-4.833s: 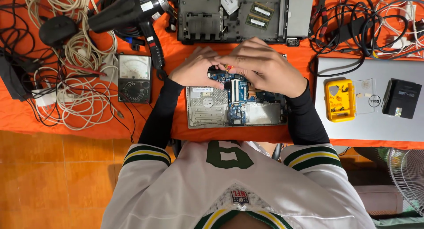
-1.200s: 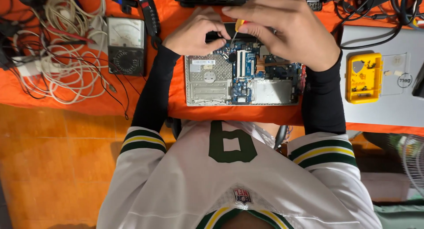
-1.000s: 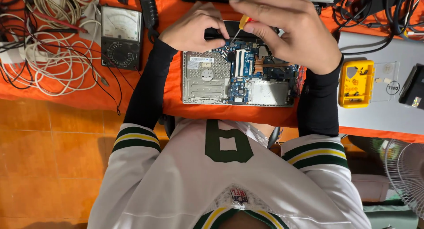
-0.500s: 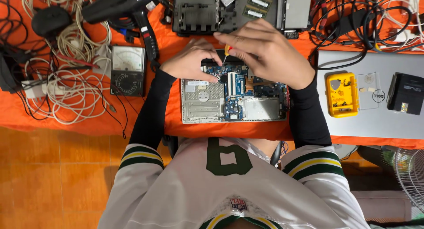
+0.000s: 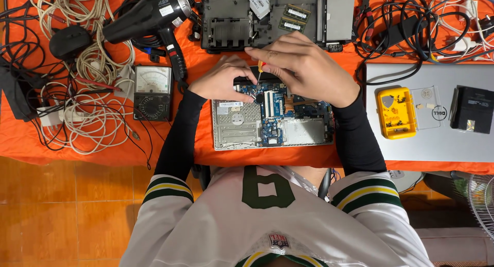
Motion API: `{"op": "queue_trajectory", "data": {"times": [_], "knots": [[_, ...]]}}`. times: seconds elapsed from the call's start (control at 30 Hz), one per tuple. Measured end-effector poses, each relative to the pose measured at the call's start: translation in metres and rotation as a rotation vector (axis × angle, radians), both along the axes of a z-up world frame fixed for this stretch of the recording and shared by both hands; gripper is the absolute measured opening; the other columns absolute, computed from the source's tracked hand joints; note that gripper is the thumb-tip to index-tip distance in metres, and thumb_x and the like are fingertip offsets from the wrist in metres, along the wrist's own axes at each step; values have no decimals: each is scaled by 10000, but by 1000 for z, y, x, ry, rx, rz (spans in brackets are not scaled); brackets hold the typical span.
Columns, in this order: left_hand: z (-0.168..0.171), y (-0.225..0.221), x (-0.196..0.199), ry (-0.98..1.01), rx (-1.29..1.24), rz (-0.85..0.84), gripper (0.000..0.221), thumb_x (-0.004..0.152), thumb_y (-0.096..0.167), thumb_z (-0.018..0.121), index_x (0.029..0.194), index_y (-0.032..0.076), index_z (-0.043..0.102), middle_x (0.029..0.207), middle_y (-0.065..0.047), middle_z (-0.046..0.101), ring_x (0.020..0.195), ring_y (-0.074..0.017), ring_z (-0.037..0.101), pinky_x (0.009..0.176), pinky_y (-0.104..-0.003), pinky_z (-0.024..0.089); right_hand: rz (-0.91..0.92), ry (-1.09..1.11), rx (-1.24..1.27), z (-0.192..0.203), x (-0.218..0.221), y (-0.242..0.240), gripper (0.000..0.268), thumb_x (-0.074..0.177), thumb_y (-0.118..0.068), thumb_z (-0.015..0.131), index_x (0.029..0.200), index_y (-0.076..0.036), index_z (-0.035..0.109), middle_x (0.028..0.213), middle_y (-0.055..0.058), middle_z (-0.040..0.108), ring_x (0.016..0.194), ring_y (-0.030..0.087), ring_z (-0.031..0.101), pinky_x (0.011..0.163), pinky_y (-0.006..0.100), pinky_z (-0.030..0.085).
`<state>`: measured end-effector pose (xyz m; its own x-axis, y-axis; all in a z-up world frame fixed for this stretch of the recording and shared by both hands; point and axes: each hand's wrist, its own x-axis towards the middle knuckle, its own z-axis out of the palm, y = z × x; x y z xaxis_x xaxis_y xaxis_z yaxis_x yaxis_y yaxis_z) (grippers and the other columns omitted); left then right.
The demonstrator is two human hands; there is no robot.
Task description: Repairing and probing internal components of a laptop motherboard.
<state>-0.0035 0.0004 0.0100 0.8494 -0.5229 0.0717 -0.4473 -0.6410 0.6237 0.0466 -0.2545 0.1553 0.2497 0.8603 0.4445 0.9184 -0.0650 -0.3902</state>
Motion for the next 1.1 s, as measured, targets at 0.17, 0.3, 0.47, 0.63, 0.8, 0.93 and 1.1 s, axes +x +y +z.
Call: {"op": "queue_trajectory", "data": {"times": [0.17,0.3,0.47,0.63,0.8,0.93,1.1], "knots": [[-2,0,-2,10,-19,7,498,724,503,892,1073,173,760,1140,-50,668,1238,-291,521,1123,-484,322,3,-5,-9,-3,0,-1,420,993,-54,736,1407,-57,667,971,106,678,952,264,634,1001,404,486],[-3,1,0,2,-19,-2,501,724,503,892,1076,171,757,1124,-46,670,1233,-293,520,1114,-476,330,-3,-11,-4,-1,-1,0,415,987,-56,733,1397,-54,673,982,103,688,960,263,640,998,406,485],[-3,1,-1,-8,-28,-7,498,723,498,893,1072,170,756,1116,-48,668,1229,-293,521,1104,-471,336,-6,-11,-5,-1,-1,0,414,985,-64,736,1395,-50,676,976,101,686,956,261,641,998,410,486],[-3,1,-1,7,-35,-2,492,722,494,894,1072,175,760,1115,-43,667,1230,-292,519,1109,-469,340,-9,-25,-5,-1,-1,0,402,989,-74,745,1385,-49,679,972,107,678,954,264,636,988,406,487],[-2,1,-1,26,-35,4,485,721,488,896,1068,177,761,1111,-40,666,1231,-294,515,1112,-480,333,-11,-24,3,-2,-1,0,401,989,-74,750,1384,-52,685,967,102,684,945,257,637,975,400,489],[-1,0,-1,29,-35,8,484,721,484,897,1070,178,760,1117,-40,661,1233,-296,513,1115,-485,330,-6,-27,6,-1,-1,-1,398,983,-68,752,1376,-43,689,965,107,686,943,257,640,976,402,489],[-2,2,-1,31,-40,7,476,727,481,895,1069,177,765,1128,-44,661,1239,-301,509,1118,-489,333,-14,-17,-6,1,-2,-1,413,984,-60,755,1390,-33,682,961,103,688,938,253,641,980,402,490]]}}
